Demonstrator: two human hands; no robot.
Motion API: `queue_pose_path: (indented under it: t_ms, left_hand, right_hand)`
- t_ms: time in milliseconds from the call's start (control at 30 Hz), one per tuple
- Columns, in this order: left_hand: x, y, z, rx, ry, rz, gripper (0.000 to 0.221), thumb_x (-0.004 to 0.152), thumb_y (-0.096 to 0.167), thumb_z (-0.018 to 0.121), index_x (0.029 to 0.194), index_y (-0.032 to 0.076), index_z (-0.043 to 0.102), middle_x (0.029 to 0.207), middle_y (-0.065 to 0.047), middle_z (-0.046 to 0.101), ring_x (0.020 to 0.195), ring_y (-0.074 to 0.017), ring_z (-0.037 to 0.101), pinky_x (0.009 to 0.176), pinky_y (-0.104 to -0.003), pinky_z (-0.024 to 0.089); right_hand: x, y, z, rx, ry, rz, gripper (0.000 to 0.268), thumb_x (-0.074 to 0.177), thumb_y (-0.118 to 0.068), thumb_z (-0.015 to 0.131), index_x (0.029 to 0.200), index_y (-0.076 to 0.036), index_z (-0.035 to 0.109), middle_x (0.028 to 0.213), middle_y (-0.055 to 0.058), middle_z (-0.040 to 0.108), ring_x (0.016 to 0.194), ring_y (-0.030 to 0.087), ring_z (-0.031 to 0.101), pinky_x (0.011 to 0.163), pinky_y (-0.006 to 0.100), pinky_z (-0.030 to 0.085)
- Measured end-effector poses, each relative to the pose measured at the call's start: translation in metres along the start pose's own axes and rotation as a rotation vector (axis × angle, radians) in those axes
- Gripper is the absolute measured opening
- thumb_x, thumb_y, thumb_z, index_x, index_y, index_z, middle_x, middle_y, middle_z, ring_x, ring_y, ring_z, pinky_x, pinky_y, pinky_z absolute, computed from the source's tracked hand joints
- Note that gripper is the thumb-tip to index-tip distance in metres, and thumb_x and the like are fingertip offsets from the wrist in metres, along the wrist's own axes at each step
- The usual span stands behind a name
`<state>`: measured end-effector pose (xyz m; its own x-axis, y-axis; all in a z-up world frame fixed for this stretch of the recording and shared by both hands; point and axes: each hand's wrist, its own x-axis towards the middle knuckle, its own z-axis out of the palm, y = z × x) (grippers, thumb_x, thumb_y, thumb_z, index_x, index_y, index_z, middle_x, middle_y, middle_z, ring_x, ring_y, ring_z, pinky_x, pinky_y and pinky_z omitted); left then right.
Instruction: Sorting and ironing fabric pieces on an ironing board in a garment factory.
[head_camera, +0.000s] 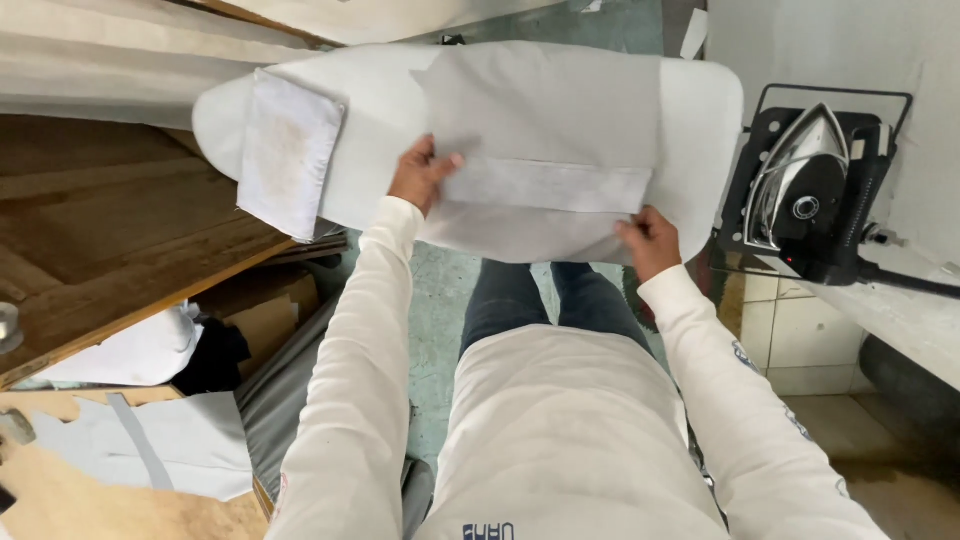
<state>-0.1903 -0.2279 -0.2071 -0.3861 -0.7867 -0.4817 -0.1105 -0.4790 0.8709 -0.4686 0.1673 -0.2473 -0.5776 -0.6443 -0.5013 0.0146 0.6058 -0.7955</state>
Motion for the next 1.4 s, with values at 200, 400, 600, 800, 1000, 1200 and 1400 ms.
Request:
queue_pose_path:
  t_ms: [200,400,600,800,1000,1200,1400]
  left_hand:
    - [-0.026,0.024,0.0,0.496,-0.455,-0.231,0.05,0.099,0.023,0.11,0.143,0.011,0.091,0.139,-0.01,0.093,0.134,-0.0265,0.085,0.122,-0.047,0.068]
    - [-0.06,0.038,0.001,-0.205,-0.48,-0.317,0.066,0.091,0.028,0.11,0.149,0.008,0.085,0.134,-0.008,0.091,0.122,-0.0241,0.089,0.105,-0.042,0.077]
    - [-0.111,0.049,0.025,0.31,-0.531,-0.459,0.106,0.098,0.032,0.112,0.181,-0.004,0.059,0.179,-0.029,0.068,0.171,-0.045,0.059,0.149,-0.061,0.047]
    - [-0.114,-0.058,-0.093,0.514,-0.349,-0.774,0.067,0.111,0.038,0.099,0.155,-0.008,0.075,0.112,-0.02,0.08,0.088,-0.03,0.081,0.082,-0.051,0.075]
    - [-0.089,-0.026,-0.092,1.189,0.013,0.393,0.035,0.115,0.034,0.084,0.147,0.021,0.089,0.134,-0.01,0.09,0.129,-0.0381,0.087,0.111,-0.051,0.069]
    - [-0.015,0.037,0.042,1.618,-0.545,0.234,0.089,0.126,0.071,0.067,0.2,0.029,0.041,0.211,-0.016,0.016,0.193,-0.0505,0.008,0.151,-0.084,0.016]
    - [0.039,0.065,0.026,1.813,-0.364,0.437,0.094,0.143,0.079,0.047,0.209,0.017,0.019,0.206,-0.018,-0.004,0.188,-0.0439,-0.008,0.151,-0.085,0.013]
  right_hand:
    - [-0.004,-0.053,0.019,0.788,0.022,0.485,0.074,0.11,-0.029,0.104,0.17,-0.012,0.065,0.153,0.014,0.083,0.137,0.039,0.084,0.116,0.062,0.069]
    - [-0.024,-0.07,0.01,0.84,-0.079,0.553,0.078,0.113,-0.037,0.097,0.18,-0.014,0.066,0.17,0.015,0.079,0.152,0.041,0.078,0.124,0.061,0.066]
    - [-0.021,-0.037,0.027,0.976,-0.081,0.576,0.041,0.116,-0.034,0.094,0.155,-0.021,0.086,0.151,0.01,0.09,0.134,0.03,0.089,0.119,0.05,0.071]
    - [-0.066,-0.014,0.004,0.494,-0.127,0.6,0.057,0.104,-0.027,0.105,0.151,-0.013,0.076,0.111,0.01,0.079,0.086,0.024,0.077,0.08,0.043,0.073]
    - [-0.069,-0.023,-0.038,-0.477,0.128,0.098,0.028,0.12,-0.04,0.087,0.142,-0.024,0.09,0.104,0.013,0.089,0.11,0.043,0.087,0.1,0.058,0.068]
    - [0.02,-0.102,-0.004,-0.524,0.16,-0.596,0.036,0.122,-0.022,0.093,0.154,-0.008,0.086,0.145,0.016,0.078,0.144,0.044,0.076,0.12,0.054,0.066]
    - [0.026,-0.141,0.017,-0.632,-0.025,-0.504,0.046,0.128,-0.03,0.078,0.167,-0.004,0.077,0.169,0.025,0.072,0.151,0.05,0.065,0.12,0.064,0.06]
